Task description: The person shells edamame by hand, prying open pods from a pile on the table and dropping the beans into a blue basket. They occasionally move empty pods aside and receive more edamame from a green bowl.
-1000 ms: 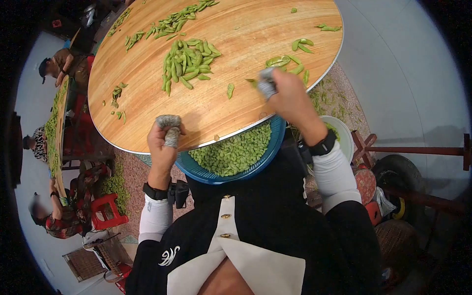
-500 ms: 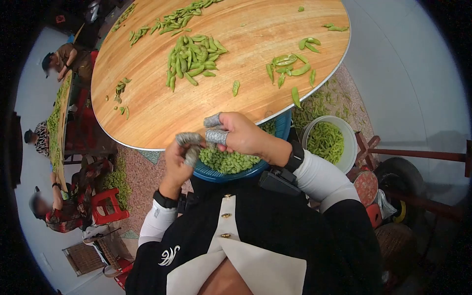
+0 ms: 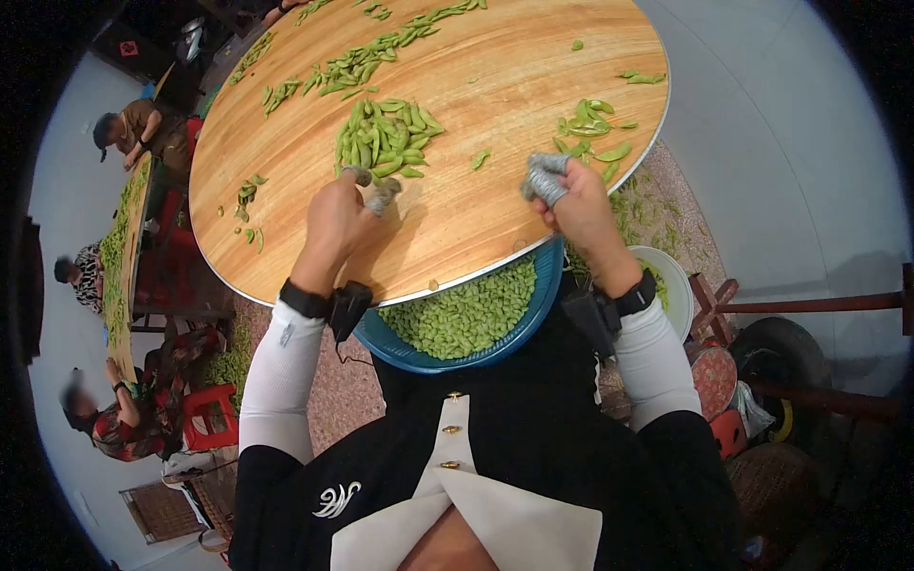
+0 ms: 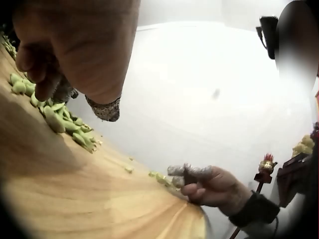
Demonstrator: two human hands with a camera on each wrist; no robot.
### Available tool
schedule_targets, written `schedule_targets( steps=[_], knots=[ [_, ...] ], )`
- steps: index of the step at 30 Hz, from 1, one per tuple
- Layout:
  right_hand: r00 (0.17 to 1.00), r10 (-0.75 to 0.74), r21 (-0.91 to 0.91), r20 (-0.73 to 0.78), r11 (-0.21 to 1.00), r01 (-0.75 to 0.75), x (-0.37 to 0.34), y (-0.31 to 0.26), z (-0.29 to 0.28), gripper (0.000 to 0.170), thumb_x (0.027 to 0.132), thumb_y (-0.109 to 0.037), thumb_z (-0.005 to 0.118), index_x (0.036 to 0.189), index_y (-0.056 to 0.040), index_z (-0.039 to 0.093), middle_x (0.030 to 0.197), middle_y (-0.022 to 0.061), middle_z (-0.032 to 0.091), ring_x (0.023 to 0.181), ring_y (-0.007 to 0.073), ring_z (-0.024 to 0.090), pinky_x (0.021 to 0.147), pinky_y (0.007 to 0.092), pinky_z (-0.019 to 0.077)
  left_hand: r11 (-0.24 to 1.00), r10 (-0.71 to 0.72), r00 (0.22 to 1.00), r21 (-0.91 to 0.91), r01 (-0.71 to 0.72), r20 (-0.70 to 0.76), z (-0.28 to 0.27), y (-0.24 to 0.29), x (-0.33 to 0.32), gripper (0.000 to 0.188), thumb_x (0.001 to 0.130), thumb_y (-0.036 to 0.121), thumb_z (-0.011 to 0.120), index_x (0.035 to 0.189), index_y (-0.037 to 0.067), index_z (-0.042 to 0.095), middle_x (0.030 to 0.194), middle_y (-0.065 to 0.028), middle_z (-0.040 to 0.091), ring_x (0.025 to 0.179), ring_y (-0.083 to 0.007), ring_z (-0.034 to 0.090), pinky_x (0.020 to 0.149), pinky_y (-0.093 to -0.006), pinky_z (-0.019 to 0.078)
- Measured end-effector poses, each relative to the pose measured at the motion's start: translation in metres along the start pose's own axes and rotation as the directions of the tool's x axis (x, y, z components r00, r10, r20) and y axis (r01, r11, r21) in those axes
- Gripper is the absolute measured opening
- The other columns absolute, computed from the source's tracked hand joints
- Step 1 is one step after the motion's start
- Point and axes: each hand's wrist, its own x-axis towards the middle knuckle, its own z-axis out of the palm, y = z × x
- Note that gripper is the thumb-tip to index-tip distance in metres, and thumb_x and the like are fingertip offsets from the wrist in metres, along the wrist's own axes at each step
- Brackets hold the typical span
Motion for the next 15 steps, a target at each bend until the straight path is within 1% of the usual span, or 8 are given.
schedule_targets(
  steps=[2,6,8,9,10,11,12,15],
  knots=[
    [0.998,0.055,-0.002,0.042,0.998,-0.055,-0.008,-0.005,0.014,0.020,0.082,-0.010,0.051,0.100,-0.0017,0.050,0.071,0.0021,0.056,0.051,0.0022,0.044,0.040,0.0139,0.0346,0.996,0.001,1.000,0.089,0.001,-0.031,0.014,-0.003,0.010,0.036,0.070,0.029,0.062,0.078,-0.003,0.049,0.063,-0.0225,0.054,0.064,-0.0381,0.054,0.055,-0.0428,0.0413],
    [0.985,0.021,-0.004,0.171,1.000,-0.020,-0.014,0.001,0.034,0.014,0.081,-0.010,0.053,0.091,-0.0011,0.055,0.072,0.0010,0.056,0.053,0.0020,0.046,0.042,0.0139,0.0364,0.997,-0.003,0.995,0.083,0.011,-0.097,0.033,-0.029,0.015,0.031,0.071,0.022,0.061,0.079,-0.004,0.049,0.064,-0.0243,0.053,0.063,-0.0371,0.055,0.055,-0.0413,0.0415],
    [0.979,0.016,0.014,0.204,1.000,-0.020,-0.018,0.002,0.044,0.013,0.081,-0.010,0.053,0.090,-0.0012,0.055,0.071,0.0007,0.056,0.052,0.0022,0.046,0.043,0.0143,0.0366,0.987,0.002,0.988,-0.156,-0.027,-0.157,0.035,-0.046,0.012,0.020,0.074,0.013,0.058,0.081,-0.004,0.051,0.063,-0.0189,0.055,0.055,-0.0277,0.055,0.048,-0.0343,0.0419],
    [0.972,0.010,0.032,0.236,0.999,-0.018,-0.020,0.001,0.051,0.012,0.081,-0.010,0.053,0.089,-0.0012,0.056,0.071,0.0004,0.056,0.052,0.0024,0.045,0.044,0.0147,0.0368,0.988,0.000,0.988,-0.153,-0.025,-0.156,0.034,-0.051,0.008,0.020,0.074,0.013,0.058,0.081,-0.004,0.051,0.063,-0.0189,0.055,0.055,-0.0277,0.055,0.048,-0.0343,0.0419],
    [0.969,0.022,0.026,0.245,0.999,-0.030,-0.023,-0.003,0.058,0.012,0.081,-0.009,0.052,0.089,-0.0010,0.056,0.070,0.0005,0.055,0.052,0.0030,0.045,0.045,0.0157,0.0365,0.814,-0.173,0.985,-0.564,0.139,-0.007,0.032,-0.055,0.003,0.015,0.075,0.010,0.056,0.082,-0.003,0.052,0.063,-0.0139,0.055,0.051,-0.0211,0.053,0.046,-0.0295,0.0407],
    [0.969,0.023,0.028,0.245,0.999,-0.030,-0.022,-0.004,0.062,0.012,0.081,-0.009,0.052,0.089,-0.0010,0.056,0.070,0.0005,0.055,0.052,0.0030,0.045,0.045,0.0157,0.0365,0.460,-0.261,0.944,-0.834,0.304,0.200,0.033,-0.058,-0.003,0.011,0.076,0.007,0.055,0.083,-0.002,0.053,0.062,-0.0088,0.055,0.048,-0.0144,0.051,0.043,-0.0247,0.0395],
    [0.956,0.076,-0.010,0.282,0.997,-0.076,-0.021,-0.004,0.065,0.012,0.081,-0.008,0.052,0.090,-0.0004,0.056,0.071,0.0013,0.055,0.054,0.0033,0.045,0.045,0.0162,0.0365,0.306,-0.291,0.922,-0.888,0.344,0.257,0.023,-0.043,-0.014,0.008,0.078,0.003,0.053,0.085,0.001,0.054,0.064,-0.0021,0.053,0.046,-0.0076,0.046,0.042,-0.0193,0.0375],
    [0.937,0.135,0.036,0.321,0.987,-0.155,-0.021,-0.002,0.078,0.013,0.080,-0.008,0.053,0.090,0.0002,0.055,0.071,0.0024,0.055,0.055,0.0040,0.046,0.045,0.0172,0.0363,0.321,-0.259,0.948,-0.910,0.263,0.183,0.027,-0.037,-0.031,0.009,0.076,0.003,0.054,0.085,0.000,0.054,0.066,-0.0026,0.054,0.047,-0.0082,0.046,0.041,-0.0199,0.0379]
  ],
)
